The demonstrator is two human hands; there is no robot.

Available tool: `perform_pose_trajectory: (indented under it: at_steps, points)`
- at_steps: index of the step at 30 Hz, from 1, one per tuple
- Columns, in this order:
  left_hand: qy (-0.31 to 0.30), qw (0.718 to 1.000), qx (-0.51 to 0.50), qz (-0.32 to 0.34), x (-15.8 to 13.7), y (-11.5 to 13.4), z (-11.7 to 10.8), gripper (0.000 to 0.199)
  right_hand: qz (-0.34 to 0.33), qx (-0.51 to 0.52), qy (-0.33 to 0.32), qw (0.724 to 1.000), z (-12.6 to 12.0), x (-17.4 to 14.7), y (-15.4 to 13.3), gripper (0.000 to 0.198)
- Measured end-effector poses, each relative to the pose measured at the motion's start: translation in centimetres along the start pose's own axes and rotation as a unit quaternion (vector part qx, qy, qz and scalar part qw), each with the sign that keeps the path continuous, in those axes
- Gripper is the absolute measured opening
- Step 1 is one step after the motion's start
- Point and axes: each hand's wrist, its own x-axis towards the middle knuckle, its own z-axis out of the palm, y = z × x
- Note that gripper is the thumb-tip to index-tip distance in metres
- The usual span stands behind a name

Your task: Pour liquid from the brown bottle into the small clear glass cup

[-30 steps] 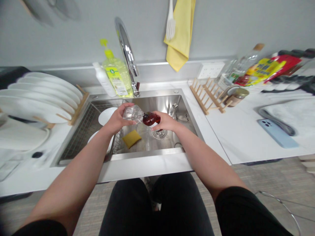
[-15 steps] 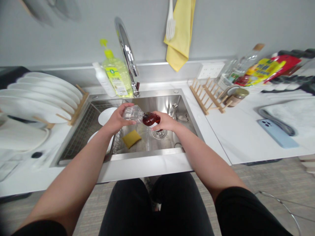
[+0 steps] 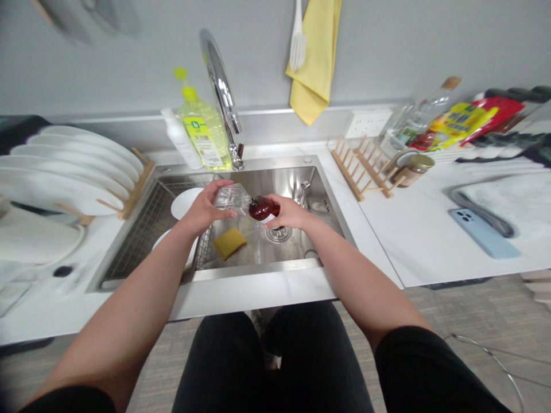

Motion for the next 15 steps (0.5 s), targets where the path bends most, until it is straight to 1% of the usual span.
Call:
perform_pose_trajectory:
  at_steps: [15]
  points:
    - [0.005, 1.0, 0.003, 0.004, 0.13, 0.31, 0.14, 0.092, -0.001, -0.011, -0.005, 1.0, -0.07, -0.01, -0.07, 0.082]
